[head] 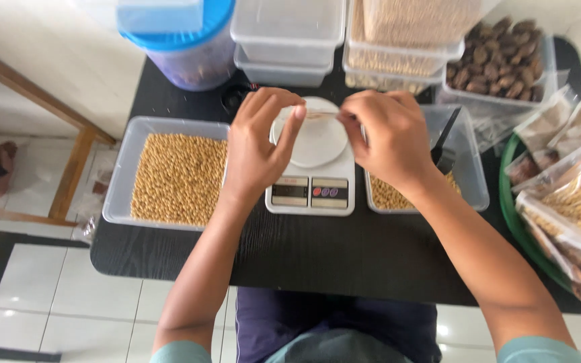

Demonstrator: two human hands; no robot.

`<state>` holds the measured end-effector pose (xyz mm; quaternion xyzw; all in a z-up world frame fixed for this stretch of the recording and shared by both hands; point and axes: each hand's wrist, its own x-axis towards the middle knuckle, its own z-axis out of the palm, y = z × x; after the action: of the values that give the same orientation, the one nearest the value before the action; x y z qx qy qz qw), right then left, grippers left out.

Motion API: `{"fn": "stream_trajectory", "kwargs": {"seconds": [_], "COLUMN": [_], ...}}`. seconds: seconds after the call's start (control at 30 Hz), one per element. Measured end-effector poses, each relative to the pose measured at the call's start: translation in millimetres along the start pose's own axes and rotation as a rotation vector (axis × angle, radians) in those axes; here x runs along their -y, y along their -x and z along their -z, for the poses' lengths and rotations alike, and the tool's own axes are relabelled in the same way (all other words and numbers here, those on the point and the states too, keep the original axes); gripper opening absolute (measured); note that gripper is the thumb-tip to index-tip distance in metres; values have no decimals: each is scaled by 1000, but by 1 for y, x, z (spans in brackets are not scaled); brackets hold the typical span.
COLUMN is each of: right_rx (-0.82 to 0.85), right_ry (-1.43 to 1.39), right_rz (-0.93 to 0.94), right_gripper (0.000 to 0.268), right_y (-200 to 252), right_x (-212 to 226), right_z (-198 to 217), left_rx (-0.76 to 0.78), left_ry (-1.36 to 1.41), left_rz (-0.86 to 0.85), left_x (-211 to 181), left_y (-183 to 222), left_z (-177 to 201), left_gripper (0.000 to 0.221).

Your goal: Scooping soybeans into small plastic bags, weighing them on a digital scale, and sealing the bags.

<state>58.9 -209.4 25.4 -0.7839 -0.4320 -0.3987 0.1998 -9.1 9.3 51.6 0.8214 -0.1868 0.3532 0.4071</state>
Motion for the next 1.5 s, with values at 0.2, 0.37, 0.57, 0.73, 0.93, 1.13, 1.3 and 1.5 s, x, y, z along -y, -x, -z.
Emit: {"fn": "stream_trajectory", "kwargs": {"seconds": [0.2, 0.37, 0.57, 0.73, 0.93, 1.13, 1.3, 1.5], "right_rx": [36, -21, -97, -173, -143, -29, -95, -97], "right_ry": [-364, -486, -536, -585, -680, -677, -741, -753], "right_rz": [-225, -314, -364, -379, -496, -486, -462, -446], "right_gripper": [16, 13, 5, 3, 14, 12, 4, 1], "right_y": [-22, -31, -31, -34, -30, -31, -26, -22], "right_x": [5, 7, 3, 3, -11, -14, -20, -22], "right_z": [55, 93, 111, 105, 91, 79, 74, 70], "left_rx": [112, 257, 349, 354, 261, 188, 162, 212], "left_ry": [142, 226, 233, 274, 160, 150, 297, 422], "left_rz": [-64, -92, -103, -57, -39, -43, -3, 11], "left_x": [-38, -77, -80, -63, -47, -40, -42, -43], "left_y": [-26, -53, -71, -73, -66, -62, -62, -66], "left_z": [8, 19, 11, -6, -26, -36, -40, -35], "left_gripper": [17, 20, 14, 8, 3, 3, 3, 8]}}
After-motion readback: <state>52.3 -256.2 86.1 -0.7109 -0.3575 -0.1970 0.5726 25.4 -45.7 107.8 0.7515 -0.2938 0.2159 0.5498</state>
